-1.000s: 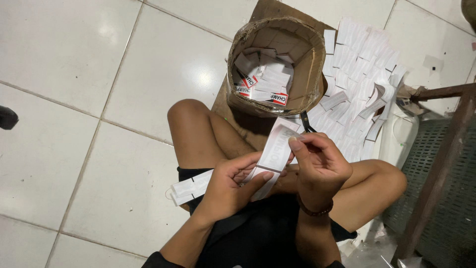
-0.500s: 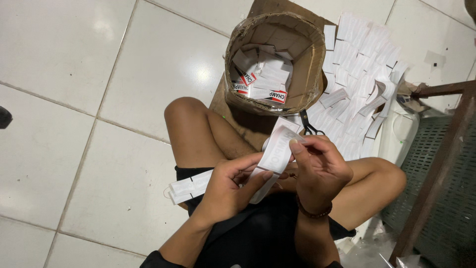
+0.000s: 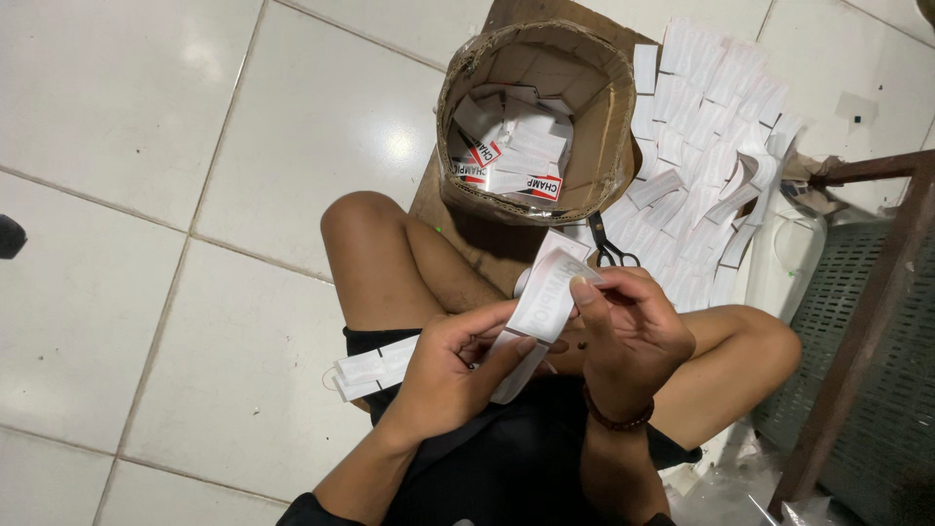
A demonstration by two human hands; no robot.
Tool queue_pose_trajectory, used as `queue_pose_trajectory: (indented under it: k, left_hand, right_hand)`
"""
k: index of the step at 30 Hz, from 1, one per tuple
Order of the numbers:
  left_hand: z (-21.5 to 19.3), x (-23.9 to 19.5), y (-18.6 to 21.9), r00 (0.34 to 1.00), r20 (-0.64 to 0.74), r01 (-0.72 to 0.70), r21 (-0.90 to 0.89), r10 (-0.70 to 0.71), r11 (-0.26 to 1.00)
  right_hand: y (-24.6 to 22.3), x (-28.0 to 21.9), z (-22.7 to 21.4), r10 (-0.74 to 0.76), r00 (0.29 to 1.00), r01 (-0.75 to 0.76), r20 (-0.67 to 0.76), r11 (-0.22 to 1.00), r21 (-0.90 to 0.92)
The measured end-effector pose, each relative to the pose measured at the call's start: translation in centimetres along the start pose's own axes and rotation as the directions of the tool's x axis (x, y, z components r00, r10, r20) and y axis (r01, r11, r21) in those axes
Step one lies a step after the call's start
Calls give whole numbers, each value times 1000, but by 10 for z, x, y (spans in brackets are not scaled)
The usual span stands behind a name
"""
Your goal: The person sits cross-legged on the floor and uses scissors to cut long strips of white paper into smaller rectangular pieces. They hold the paper strips in their left hand and cut them with their right hand, occasionally dropping the cut pieces into a cardboard box placed nearby.
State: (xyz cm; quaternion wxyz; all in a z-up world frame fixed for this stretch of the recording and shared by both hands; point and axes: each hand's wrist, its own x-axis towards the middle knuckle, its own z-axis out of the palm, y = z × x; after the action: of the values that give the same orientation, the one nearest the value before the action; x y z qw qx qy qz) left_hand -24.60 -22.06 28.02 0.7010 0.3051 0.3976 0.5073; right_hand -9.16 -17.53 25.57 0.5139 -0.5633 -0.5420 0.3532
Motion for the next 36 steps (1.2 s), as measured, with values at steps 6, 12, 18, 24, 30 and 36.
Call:
queue_pose_trajectory:
  k: [6,12,18,24,30,36]
  left_hand:
    - [-3,-2,-9,999,-12,43,-9,-43,999]
    - [-5,0,-12,998,43,47,-40,-46,998]
    - [-11,6,0,951,164,253,74,-262,965]
    - [-25,10,5,897,334,245,174,-291,954]
    - [-56,-1,20,807,434,195,446,-401,874]
    - [-118,-42,15,843,289,232,566,-454,791]
  right_hand:
    - [1,7,-4,269,956,-285,116,945,160]
    - [18,9,-11,496,830,-558,256,723,408]
    - [11,7,-8,377,925,-366,38,864,346]
    - [6,9,-11,147,989,-141,-10,967,213]
    - [10,27,-28,17,953,63,-301,965,255]
    - [-11,48,-32,-41,897,103,-440,987,119]
